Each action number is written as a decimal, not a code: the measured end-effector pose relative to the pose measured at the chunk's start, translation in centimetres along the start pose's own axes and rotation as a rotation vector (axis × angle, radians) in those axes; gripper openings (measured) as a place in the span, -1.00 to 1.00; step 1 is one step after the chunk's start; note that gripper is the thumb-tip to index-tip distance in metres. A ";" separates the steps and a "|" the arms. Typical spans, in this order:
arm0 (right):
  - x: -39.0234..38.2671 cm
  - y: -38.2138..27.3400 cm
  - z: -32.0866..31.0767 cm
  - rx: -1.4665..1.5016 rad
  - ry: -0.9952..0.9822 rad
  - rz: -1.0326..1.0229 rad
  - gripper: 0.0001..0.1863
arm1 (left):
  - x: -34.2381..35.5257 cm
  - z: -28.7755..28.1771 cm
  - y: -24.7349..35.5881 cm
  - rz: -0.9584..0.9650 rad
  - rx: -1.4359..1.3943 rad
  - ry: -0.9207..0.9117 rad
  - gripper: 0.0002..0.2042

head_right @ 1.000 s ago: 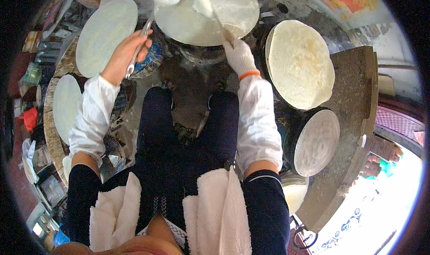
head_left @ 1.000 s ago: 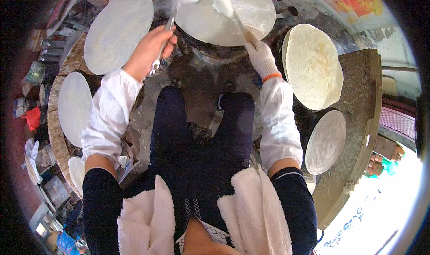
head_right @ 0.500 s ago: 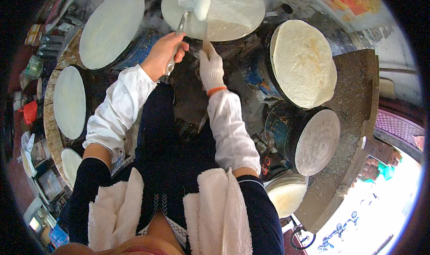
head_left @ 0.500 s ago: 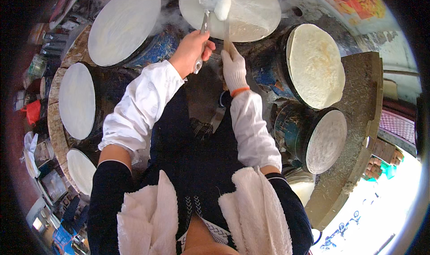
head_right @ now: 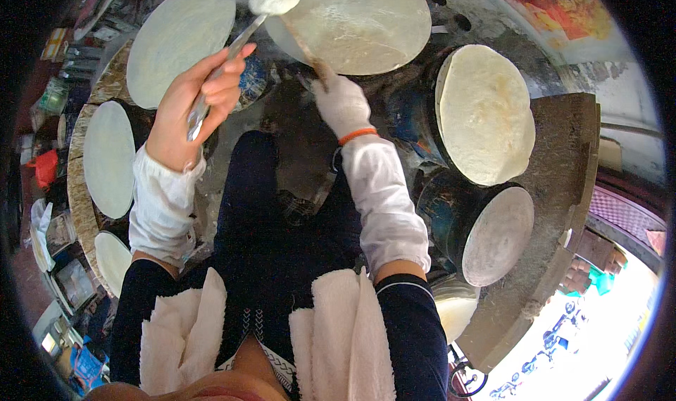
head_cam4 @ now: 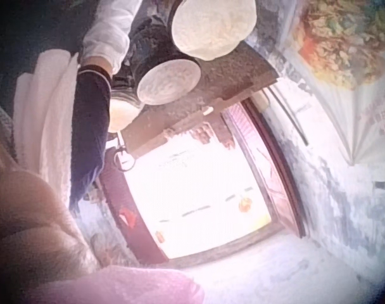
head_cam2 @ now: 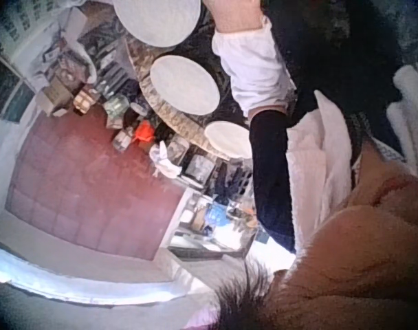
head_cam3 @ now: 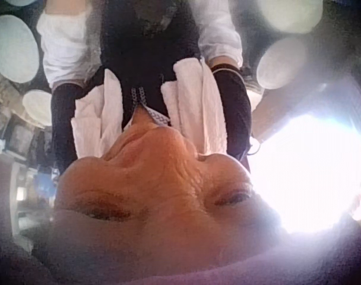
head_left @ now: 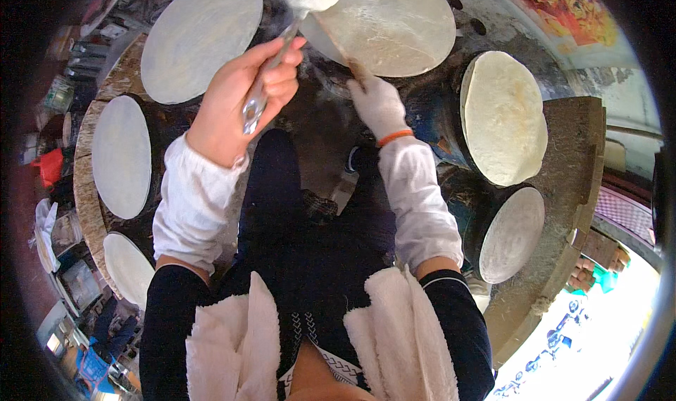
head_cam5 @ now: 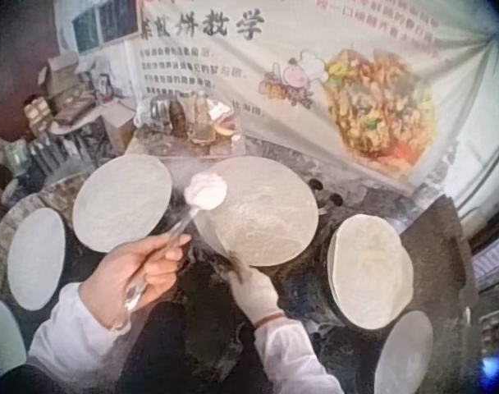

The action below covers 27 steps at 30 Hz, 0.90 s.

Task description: The person prepares crepes by ladling batter onto multiple hot griddles and spreading it into thin circles using a wooden spreader. They flip the crepes with a spatula and stack the finished ones on a nearby tray.

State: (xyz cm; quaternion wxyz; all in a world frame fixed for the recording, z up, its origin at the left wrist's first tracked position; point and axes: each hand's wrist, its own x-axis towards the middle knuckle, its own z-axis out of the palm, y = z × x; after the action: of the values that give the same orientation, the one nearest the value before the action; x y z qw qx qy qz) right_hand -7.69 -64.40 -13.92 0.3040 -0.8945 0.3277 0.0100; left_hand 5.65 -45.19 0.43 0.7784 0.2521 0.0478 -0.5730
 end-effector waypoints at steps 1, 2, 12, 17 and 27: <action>-0.1 0.4 -1.2 -0.014 -0.044 0.024 -0.47 | -1.3 -0.3 0.4 0.017 0.009 0.027 -0.64; -0.3 2.5 -1.3 0.068 0.090 0.131 -0.48 | -2.3 -0.8 0.8 0.004 -0.040 0.028 -0.71; -8.6 3.0 3.0 0.146 0.088 0.045 -0.40 | -5.8 -4.9 4.8 0.059 0.022 0.172 -0.68; -4.6 -0.2 0.3 0.557 0.289 0.012 -0.44 | -1.4 -3.8 6.6 0.078 0.102 0.036 -0.71; 2.6 -4.1 -2.6 -0.105 0.092 -0.009 -0.53 | 14.8 -7.1 9.7 0.175 0.530 0.325 -0.84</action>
State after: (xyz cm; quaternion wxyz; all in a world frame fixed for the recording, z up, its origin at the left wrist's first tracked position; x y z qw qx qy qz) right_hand -3.72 -64.89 -10.12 0.2416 -0.9102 0.3362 -0.0153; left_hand 21.11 -52.71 -7.85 0.7141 0.5376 -0.0011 -0.4485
